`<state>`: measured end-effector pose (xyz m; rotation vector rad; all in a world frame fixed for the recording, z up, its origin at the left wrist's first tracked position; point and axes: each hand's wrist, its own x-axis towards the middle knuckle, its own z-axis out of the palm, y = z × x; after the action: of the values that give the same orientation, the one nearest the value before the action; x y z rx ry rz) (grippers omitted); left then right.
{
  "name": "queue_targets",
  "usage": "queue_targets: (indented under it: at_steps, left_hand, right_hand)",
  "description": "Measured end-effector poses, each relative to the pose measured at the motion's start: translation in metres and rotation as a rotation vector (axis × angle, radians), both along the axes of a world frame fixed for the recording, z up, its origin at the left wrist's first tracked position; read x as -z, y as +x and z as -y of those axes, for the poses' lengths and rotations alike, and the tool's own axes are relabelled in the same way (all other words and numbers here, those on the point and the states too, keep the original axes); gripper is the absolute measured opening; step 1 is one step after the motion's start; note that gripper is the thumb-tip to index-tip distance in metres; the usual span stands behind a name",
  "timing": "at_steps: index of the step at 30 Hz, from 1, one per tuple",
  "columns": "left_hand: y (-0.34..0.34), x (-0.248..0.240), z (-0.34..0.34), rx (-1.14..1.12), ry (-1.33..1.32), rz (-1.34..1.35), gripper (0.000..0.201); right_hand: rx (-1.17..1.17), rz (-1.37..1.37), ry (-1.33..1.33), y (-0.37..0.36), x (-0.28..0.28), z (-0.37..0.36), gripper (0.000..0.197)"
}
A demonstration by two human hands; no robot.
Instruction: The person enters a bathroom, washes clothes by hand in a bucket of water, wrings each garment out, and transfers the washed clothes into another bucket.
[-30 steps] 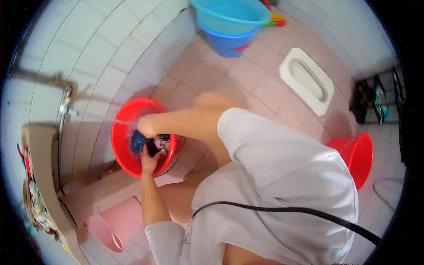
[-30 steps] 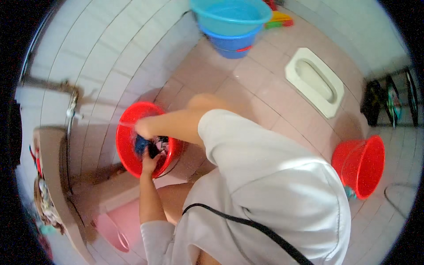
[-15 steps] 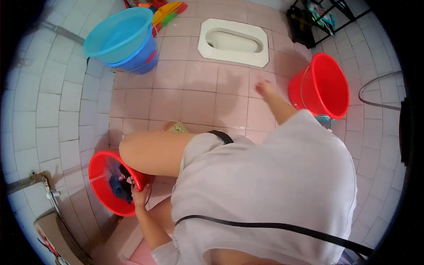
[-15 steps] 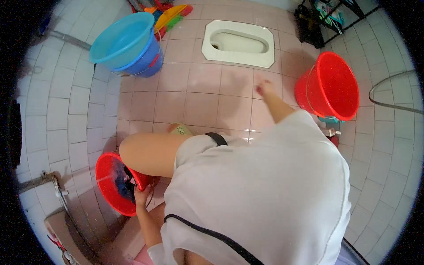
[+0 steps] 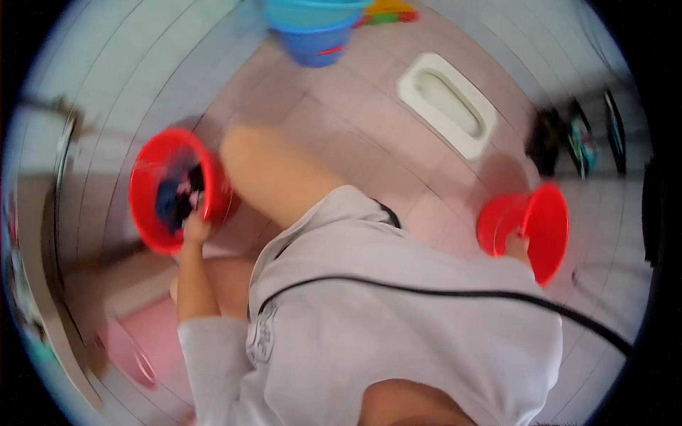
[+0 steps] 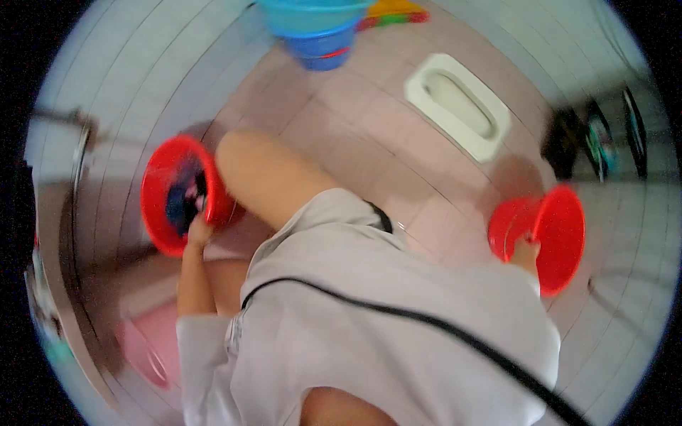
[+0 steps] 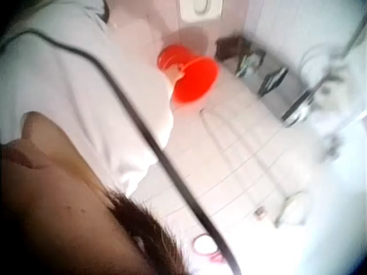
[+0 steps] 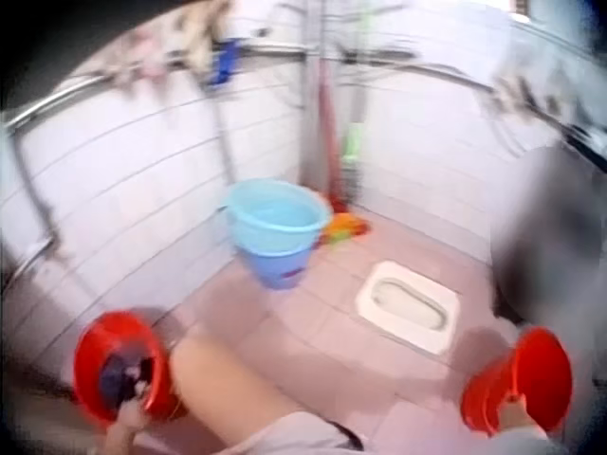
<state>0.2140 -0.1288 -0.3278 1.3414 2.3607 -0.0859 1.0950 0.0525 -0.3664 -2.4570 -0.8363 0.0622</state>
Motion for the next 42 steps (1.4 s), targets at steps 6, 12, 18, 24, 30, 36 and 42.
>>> queue_targets:
  at_steps: [6,12,18,24,30,36,42]
  left_hand:
    - [0.045,-0.046,-0.032,-0.096,-0.070,-0.033,0.041]
    - [0.042,-0.042,-0.027,-0.083,-0.049,-0.038,0.039]
    - [0.050,-0.050,-0.031,-0.165,-0.079,-0.058,0.037]
    - [0.054,-0.048,-0.031,-0.170,-0.046,-0.048,0.038]
    - [0.048,-0.039,-0.025,-0.159,-0.022,-0.056,0.045]
    - [0.036,-0.028,-0.009,-0.012,0.254,-0.107,0.063]
    - [0.077,-0.125,-0.035,-0.711,1.072,0.744,0.009]
  right_hand:
    - [0.246,-1.175,0.434,-0.017,0.024,-0.020,0.022]
    - [0.303,-1.823,0.435,-0.067,0.001,-0.045,0.016]
    - [0.184,-1.935,0.095,-0.214,-0.065,-0.059,0.017]
    - [-0.255,-1.821,-0.059,-0.327,-0.071,-0.084,0.013]
    - [-0.597,-1.554,-0.273,-0.398,-0.072,-0.109,0.023]
    - [-0.800,-1.226,-0.455,-0.391,-0.093,-0.127,0.054]
    - [-2.053,0.418,-0.247,-0.374,-0.125,-0.114,0.065]
